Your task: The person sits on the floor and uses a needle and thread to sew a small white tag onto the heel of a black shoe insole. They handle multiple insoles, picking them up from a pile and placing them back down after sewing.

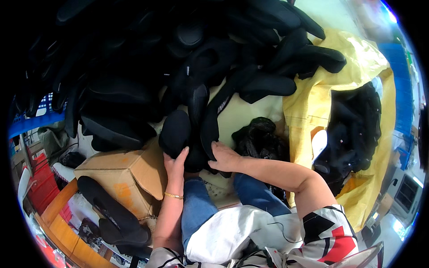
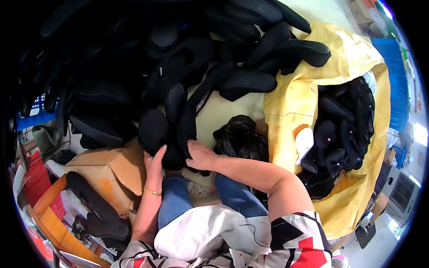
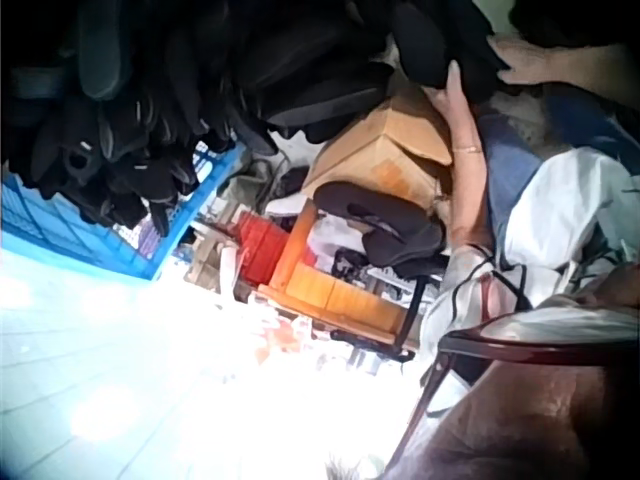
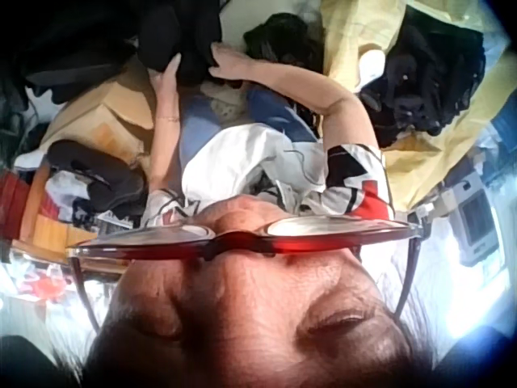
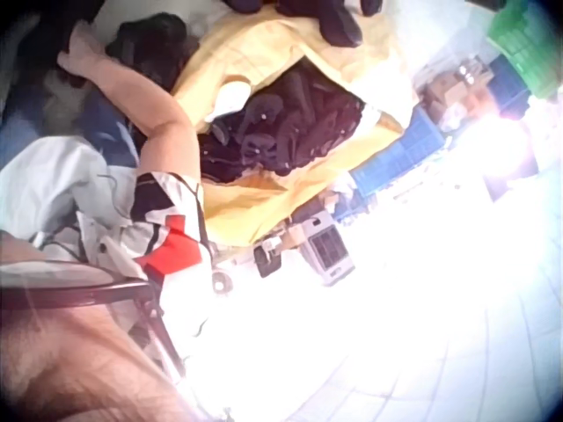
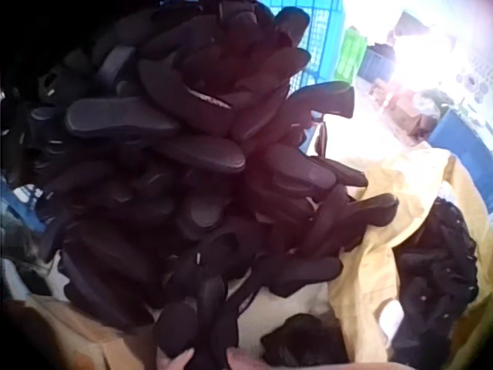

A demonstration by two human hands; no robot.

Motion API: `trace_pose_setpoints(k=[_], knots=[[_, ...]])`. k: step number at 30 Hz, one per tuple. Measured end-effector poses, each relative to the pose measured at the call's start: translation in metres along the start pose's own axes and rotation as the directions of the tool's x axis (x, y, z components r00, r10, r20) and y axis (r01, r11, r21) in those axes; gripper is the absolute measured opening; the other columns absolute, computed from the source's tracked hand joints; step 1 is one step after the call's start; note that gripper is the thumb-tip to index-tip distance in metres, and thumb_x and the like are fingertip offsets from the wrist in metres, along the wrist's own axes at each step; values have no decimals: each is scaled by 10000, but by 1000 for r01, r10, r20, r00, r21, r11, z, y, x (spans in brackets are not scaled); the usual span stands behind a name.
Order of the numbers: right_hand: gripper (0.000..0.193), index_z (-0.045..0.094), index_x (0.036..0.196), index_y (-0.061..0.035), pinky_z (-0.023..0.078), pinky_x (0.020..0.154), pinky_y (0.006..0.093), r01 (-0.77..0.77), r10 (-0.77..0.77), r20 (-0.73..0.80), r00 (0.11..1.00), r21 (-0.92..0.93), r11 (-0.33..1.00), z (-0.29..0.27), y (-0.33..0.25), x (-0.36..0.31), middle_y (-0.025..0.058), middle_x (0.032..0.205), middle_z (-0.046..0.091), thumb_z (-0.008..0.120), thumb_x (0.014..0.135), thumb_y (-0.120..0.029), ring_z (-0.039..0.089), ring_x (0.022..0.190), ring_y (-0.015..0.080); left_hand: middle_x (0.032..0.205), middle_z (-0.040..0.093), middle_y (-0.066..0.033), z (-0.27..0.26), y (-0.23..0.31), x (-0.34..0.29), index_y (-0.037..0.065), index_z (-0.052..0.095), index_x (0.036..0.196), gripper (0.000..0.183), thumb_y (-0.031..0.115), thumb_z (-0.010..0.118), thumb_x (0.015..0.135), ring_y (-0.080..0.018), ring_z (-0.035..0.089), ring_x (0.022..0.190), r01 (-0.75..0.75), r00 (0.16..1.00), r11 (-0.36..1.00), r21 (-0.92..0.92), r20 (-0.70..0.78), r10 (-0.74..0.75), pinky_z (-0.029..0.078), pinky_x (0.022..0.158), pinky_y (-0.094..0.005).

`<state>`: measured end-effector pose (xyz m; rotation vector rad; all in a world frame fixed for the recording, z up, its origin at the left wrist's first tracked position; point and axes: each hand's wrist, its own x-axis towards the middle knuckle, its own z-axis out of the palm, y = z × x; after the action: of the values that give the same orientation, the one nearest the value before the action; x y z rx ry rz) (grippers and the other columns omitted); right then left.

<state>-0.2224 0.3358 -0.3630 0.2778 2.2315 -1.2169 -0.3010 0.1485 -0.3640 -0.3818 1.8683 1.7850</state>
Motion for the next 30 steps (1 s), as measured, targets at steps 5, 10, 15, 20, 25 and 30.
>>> trace_pose_setpoints(k=[5, 10, 15, 20, 25, 30], knots=[[637, 444, 1243, 170, 455, 1023, 422, -185, 173, 88, 981, 162, 969, -27, 4, -31, 356, 1199, 578, 673, 799, -226, 568, 1160, 449, 1195, 646, -123, -16, 6, -4, -34, 584, 1227, 471, 40, 758, 796, -208, 624, 1053, 76, 972, 996, 47, -226, -63, 493, 936, -340], [492, 477, 1304, 36, 478, 969, 334, -178, 252, -54, 966, 565, 805, -70, -4, -113, 148, 1173, 635, 675, 872, -93, 602, 1097, 215, 1007, 658, -113, 1, 28, -10, -25, 624, 1094, 375, 68, 771, 762, -241, 636, 919, -388, 898, 872, 299, -91, 431, 502, 845, -336], [512, 463, 1344, -7, 496, 924, 308, 16, 485, -285, 827, 874, 486, -101, -24, -104, 78, 1147, 620, 658, 872, -43, 599, 1027, 175, 1121, 666, -113, 37, 95, -8, -30, 630, 1146, 412, 64, 754, 764, -216, 629, 1005, -483, 874, 815, 320, 112, 473, 478, 930, -321], [548, 484, 1300, 48, 513, 865, 341, 75, 448, -419, 789, 790, 608, -120, 18, -13, 113, 1104, 625, 699, 884, -235, 604, 992, 196, 1198, 631, -190, 96, 145, 45, -36, 647, 1142, 517, 219, 771, 709, -325, 577, 1134, -619, 776, 555, 556, 324, 541, 442, 1008, -375], [730, 453, 1331, 100, 482, 950, 379, -137, 628, -207, 750, 880, 455, -120, 53, 81, 177, 1221, 610, 723, 874, -401, 577, 1141, 250, 1376, 521, -253, 158, 125, 118, -73, 440, 1372, 928, 402, 810, 666, -382, 523, 1249, -510, 847, 392, 766, 368, 384, 431, 1058, -421], [664, 491, 1302, 92, 496, 913, 356, 20, 608, -287, 740, 913, 407, -98, 80, 80, 176, 1206, 623, 678, 916, -414, 603, 1105, 234, 1202, 615, -302, 158, 115, 117, -81, 466, 1288, 857, 359, 812, 639, -425, 578, 1156, -215, 975, 698, 683, 193, 112, 458, 1021, -434]])
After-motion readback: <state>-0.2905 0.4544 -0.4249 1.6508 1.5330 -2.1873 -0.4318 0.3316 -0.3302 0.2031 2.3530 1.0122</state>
